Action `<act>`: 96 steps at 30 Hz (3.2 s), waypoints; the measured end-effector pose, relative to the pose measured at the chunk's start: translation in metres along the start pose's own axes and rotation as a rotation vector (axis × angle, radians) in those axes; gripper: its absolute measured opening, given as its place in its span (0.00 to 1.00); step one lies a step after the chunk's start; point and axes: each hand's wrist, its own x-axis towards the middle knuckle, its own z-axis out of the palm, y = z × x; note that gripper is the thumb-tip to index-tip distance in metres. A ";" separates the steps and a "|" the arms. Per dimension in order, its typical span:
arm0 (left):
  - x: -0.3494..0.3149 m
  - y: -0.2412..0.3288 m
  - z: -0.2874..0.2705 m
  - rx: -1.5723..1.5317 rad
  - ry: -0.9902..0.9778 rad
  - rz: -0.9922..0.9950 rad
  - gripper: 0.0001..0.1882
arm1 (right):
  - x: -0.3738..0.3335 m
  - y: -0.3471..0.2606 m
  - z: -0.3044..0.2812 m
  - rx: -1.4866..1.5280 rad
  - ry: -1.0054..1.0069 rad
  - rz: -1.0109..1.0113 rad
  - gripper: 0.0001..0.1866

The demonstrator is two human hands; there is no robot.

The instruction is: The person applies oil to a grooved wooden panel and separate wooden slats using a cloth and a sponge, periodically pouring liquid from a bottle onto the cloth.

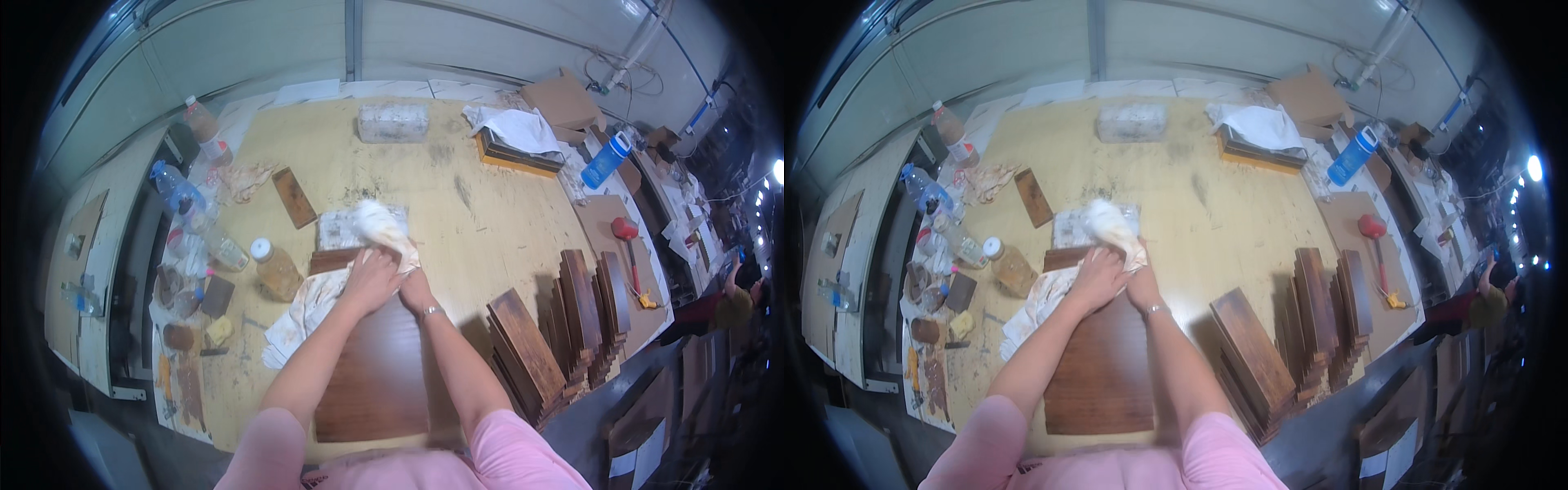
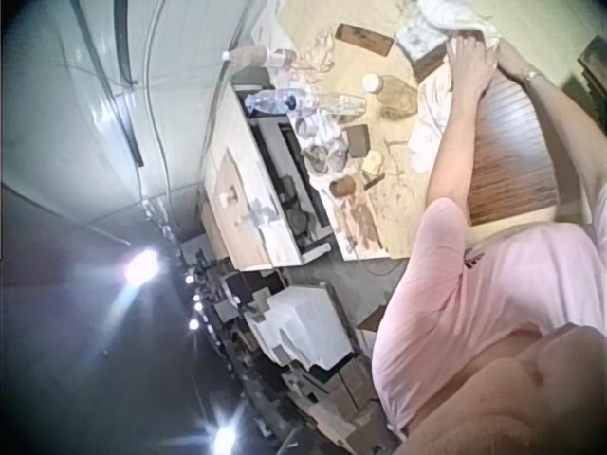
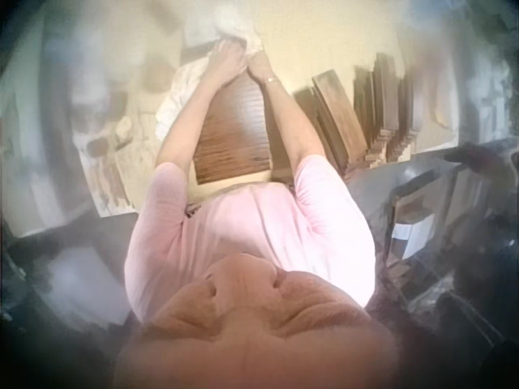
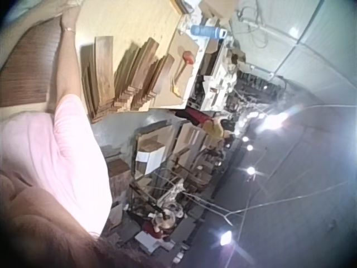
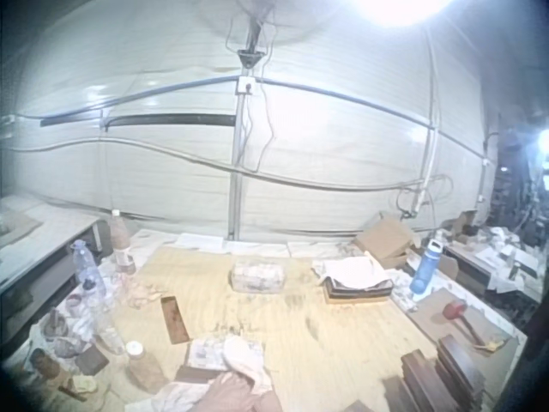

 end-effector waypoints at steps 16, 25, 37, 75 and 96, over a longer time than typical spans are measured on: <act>-0.168 -0.003 -0.049 -0.376 0.134 -0.384 0.13 | -0.009 -0.028 -0.001 -0.634 0.153 0.174 0.37; -0.213 0.037 0.020 -0.514 0.598 -0.258 0.21 | -0.109 -0.313 -0.005 -0.281 -0.587 -0.186 0.20; -0.217 0.037 -0.006 -0.141 0.386 -0.219 0.19 | -0.217 -0.443 -0.007 -0.388 -0.762 -0.777 0.19; -0.226 0.037 -0.002 -0.070 0.343 -0.249 0.18 | -0.284 -0.491 -0.013 -0.685 -0.334 -0.956 0.20; -0.228 0.038 -0.042 -0.112 0.351 -0.235 0.25 | -0.244 -0.281 -0.062 -0.828 -0.610 0.034 0.17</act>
